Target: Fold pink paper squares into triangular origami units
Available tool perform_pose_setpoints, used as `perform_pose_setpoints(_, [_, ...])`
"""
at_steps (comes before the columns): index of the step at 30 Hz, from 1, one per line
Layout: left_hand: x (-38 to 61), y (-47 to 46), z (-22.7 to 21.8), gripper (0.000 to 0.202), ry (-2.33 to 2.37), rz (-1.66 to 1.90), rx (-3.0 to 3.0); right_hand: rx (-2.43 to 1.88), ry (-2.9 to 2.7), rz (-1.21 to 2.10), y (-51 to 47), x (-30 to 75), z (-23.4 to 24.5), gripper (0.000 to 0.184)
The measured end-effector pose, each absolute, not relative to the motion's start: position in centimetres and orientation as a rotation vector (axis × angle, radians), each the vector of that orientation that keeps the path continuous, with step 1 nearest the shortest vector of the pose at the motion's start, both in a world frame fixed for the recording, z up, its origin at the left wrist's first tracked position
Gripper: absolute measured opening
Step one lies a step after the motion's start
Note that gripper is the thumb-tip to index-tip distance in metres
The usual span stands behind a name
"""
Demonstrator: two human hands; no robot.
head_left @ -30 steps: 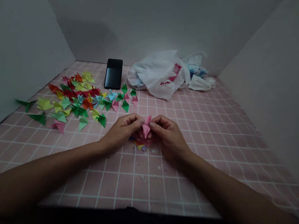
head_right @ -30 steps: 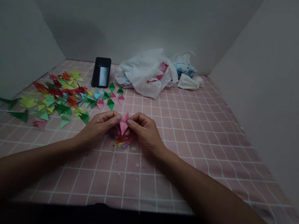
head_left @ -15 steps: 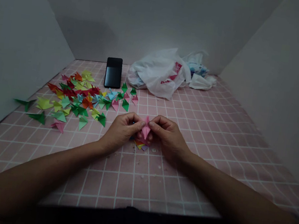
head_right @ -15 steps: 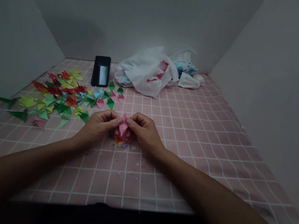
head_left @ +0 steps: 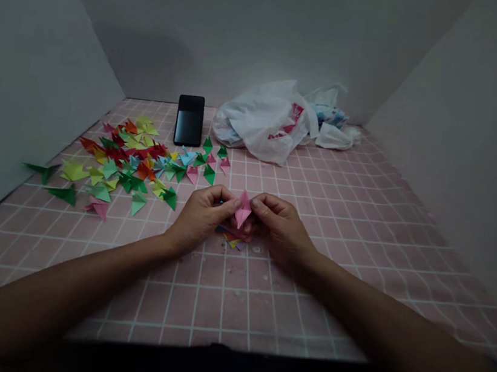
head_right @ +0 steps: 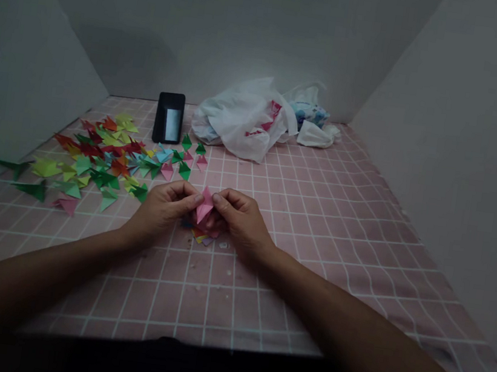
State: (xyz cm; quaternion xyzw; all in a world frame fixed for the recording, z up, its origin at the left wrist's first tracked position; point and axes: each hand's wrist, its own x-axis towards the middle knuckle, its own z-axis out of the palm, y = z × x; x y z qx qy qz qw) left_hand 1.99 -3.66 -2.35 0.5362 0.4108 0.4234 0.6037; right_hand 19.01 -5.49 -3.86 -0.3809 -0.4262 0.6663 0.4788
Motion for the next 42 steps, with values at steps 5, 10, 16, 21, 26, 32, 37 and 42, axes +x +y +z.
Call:
perform_pose_setpoints(5, [1.97,-3.77,-2.32,0.038,0.945,0.974,1.251,-0.918,-1.04,1.629,-5.55,18.94,-3.66,0.031])
perform_pose_setpoints(10, [2.02,-3.94,-2.16,0.038,0.975,0.963,1.288,-0.942,-1.084,1.585,-5.54,18.93,-3.65,0.031])
perform_pose_setpoints(16, [2.09,-3.98,-2.25,0.036,0.987,0.977,1.337,-0.995,-1.118,1.518,-5.56,18.82,-3.72,0.03])
perform_pose_setpoints(21, [2.11,-4.1,-2.18,0.038,0.967,0.943,1.284,-1.043,-1.177,1.423,-5.46,18.88,-3.61,0.029])
perform_pose_setpoints(26, [2.03,-3.92,-2.4,0.038,0.876,0.892,1.119,-1.075,-1.236,1.263,-5.52,18.93,-3.38,0.027])
perform_pose_setpoints(32, [2.01,-3.85,-2.64,0.038,0.85,0.858,1.055,-1.091,-1.257,1.263,-5.68,18.93,-3.39,0.026])
perform_pose_setpoints(37, [1.98,-3.86,-2.6,0.037,0.85,0.856,1.039,-1.111,-1.269,1.246,-5.64,18.97,-3.65,0.027])
perform_pose_setpoints(42, [1.92,-3.82,-2.51,0.034,0.85,0.867,1.048,-1.118,-1.284,1.233,-5.68,18.94,-3.66,0.027])
